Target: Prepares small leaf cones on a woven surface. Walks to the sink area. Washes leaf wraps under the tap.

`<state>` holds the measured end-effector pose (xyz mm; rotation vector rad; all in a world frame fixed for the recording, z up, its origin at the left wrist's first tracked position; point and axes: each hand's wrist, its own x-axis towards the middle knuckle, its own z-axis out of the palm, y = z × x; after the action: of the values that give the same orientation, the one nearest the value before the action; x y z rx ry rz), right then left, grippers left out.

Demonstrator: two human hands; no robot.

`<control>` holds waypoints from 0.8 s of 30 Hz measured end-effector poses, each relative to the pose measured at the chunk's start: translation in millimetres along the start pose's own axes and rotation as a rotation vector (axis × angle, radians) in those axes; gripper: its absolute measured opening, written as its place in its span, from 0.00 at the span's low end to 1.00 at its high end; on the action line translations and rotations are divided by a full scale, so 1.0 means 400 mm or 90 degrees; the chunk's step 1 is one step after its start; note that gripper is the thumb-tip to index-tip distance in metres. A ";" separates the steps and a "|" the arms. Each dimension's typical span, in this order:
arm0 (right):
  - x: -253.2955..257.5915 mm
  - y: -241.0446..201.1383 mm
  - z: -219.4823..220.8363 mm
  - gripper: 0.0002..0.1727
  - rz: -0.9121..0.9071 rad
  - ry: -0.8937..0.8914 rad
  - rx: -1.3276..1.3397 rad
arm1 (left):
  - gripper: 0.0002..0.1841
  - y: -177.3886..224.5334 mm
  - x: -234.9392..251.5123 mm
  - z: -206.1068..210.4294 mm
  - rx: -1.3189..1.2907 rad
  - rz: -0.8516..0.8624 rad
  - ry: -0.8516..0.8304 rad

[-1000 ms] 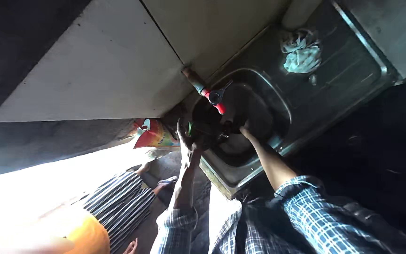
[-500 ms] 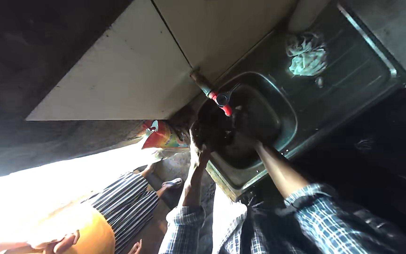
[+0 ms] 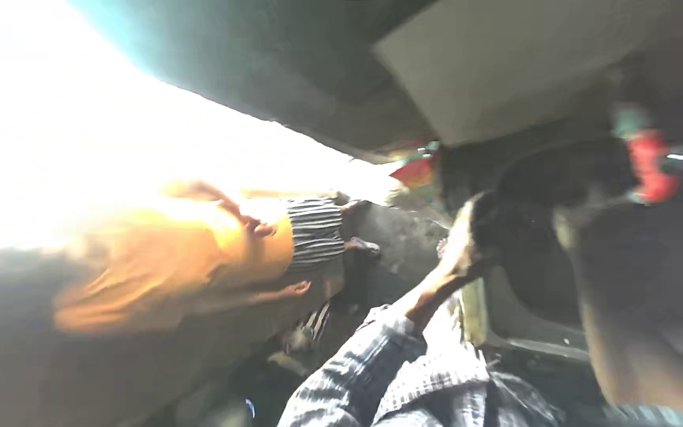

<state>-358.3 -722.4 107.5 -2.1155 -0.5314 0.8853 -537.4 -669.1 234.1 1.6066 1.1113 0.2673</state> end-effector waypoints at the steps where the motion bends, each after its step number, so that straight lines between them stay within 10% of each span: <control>1: -0.001 -0.032 -0.006 0.32 0.007 -0.004 -0.064 | 0.48 -0.013 0.012 0.004 -0.007 0.017 0.004; 3: -0.011 -0.096 -0.041 0.30 0.056 -0.103 -0.334 | 0.47 -0.012 0.019 0.012 -0.029 0.047 0.008; 4: 0.001 0.032 -0.039 0.28 -0.231 0.034 -0.384 | 0.46 0.004 0.019 0.010 -0.031 0.047 0.007; 7: 0.033 0.046 -0.058 0.36 -0.001 -0.027 -0.109 | 0.44 0.019 0.015 -0.002 -0.020 0.033 0.006; 20: -0.162 -0.108 -0.176 0.20 0.135 -0.042 0.102 | 0.45 -0.002 0.033 0.013 -0.013 -0.056 -0.089; 24: -0.161 -0.089 -0.264 0.37 0.128 -0.004 0.110 | 0.37 -0.036 0.089 0.074 -0.052 -0.021 -0.077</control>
<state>-326.5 -791.9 211.2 -2.0320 -0.2383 1.0120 -505.9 -661.8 198.1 1.5102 1.0207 0.1889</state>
